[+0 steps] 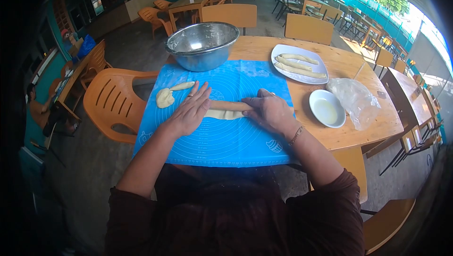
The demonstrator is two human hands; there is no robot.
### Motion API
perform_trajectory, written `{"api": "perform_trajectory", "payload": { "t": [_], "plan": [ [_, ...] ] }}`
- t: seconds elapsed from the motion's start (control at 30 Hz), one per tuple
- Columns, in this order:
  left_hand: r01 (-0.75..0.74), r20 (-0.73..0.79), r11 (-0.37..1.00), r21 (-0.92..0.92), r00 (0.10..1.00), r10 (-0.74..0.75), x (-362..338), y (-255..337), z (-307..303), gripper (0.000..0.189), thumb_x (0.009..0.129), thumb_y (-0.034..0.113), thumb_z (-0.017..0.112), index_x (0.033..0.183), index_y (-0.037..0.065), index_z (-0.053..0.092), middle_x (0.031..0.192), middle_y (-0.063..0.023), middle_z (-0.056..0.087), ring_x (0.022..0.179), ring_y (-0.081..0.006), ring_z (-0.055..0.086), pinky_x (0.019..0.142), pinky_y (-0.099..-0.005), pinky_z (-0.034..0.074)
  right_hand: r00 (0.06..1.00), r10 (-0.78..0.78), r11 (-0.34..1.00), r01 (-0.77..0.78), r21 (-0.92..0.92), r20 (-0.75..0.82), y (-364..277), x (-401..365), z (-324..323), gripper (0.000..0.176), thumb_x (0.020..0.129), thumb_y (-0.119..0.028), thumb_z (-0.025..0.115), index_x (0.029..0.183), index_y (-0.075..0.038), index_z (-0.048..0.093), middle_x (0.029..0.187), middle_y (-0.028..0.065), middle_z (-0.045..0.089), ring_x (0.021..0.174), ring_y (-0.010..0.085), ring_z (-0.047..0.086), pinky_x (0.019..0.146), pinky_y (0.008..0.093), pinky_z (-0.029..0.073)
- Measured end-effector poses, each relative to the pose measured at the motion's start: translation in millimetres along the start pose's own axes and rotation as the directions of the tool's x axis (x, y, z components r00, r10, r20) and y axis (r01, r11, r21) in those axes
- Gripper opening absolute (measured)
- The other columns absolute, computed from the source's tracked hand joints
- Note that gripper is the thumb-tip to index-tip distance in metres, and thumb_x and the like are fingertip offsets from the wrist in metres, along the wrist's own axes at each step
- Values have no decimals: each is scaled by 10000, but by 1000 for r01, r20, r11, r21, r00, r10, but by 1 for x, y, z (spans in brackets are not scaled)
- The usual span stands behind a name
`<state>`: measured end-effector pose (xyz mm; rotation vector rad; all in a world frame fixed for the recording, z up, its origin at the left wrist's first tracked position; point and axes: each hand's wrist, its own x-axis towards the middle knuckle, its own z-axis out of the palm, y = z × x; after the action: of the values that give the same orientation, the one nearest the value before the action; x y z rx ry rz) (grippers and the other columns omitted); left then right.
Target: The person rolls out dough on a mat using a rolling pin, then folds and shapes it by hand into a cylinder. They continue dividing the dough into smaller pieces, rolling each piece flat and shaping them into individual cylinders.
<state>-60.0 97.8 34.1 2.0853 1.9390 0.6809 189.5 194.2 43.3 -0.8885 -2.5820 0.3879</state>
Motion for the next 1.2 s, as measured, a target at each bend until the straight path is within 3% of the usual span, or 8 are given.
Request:
{"api": "perform_trajectory", "payload": {
  "t": [0.1,0.27,0.47,0.57,0.67,0.73,0.83,1.2],
  "plan": [
    [11,4,998,59,1000,-12,-2,5,-7,680,1053,486,231,1447,-44,395,1586,-195,242,1499,-364,94,1212,-474,137,991,-95,993,87,-83,-94,-5,-5,-4,356,830,-299,735,1162,-172,711,891,96,575,883,283,611,785,396,502],
    [-179,-62,961,209,979,196,4,18,-17,675,1053,469,237,1454,-57,373,1579,-220,238,1500,-367,69,1221,-455,116,963,-222,972,206,-111,-155,-9,-1,-5,336,801,-248,754,1127,-169,731,886,78,562,829,264,590,729,376,492],
    [-88,161,958,272,986,44,16,11,5,708,1050,473,235,1493,-78,249,1580,-247,203,1497,-379,62,1225,-461,73,987,-149,989,147,-26,-68,-4,4,9,299,901,-336,668,1112,-135,733,884,107,555,933,281,566,820,404,469],
    [-132,145,951,281,985,94,12,6,8,711,1050,463,239,1502,-84,203,1586,-252,176,1497,-381,57,1225,-465,61,1000,6,999,-6,37,-13,1,7,9,337,967,-356,585,1131,-95,722,1012,170,585,1043,331,550,924,439,442],
    [-149,104,939,310,987,122,8,7,11,701,1050,452,252,1499,-86,214,1591,-252,156,1498,-384,52,1223,-471,54,981,140,990,-134,50,-134,5,9,16,486,1021,-406,459,1276,-26,623,1320,275,506,1290,422,436,1068,473,375],
    [-144,111,939,314,987,114,8,9,10,719,1044,472,246,1501,-82,214,1593,-249,154,1498,-383,48,1223,-475,52,975,199,961,-213,-175,-97,7,15,23,653,1034,-486,337,1419,30,447,1529,326,251,1450,474,176,1178,524,204],
    [-130,101,943,307,990,103,5,10,11,744,1036,498,250,1500,-83,220,1594,-247,155,1498,-386,51,1222,-481,54,952,286,924,-244,-295,106,-8,19,19,764,1022,-543,288,1498,54,266,1572,313,143,1479,458,39,1192,559,103],
    [-226,128,932,283,972,197,-51,14,14,959,974,648,312,1451,-177,213,1551,-334,181,1489,-412,90,1220,-472,82,999,47,956,-37,-292,27,-29,-47,25,818,1000,-563,334,1477,97,256,1547,346,185,1460,484,133,1171,577,167]
  ]
}}
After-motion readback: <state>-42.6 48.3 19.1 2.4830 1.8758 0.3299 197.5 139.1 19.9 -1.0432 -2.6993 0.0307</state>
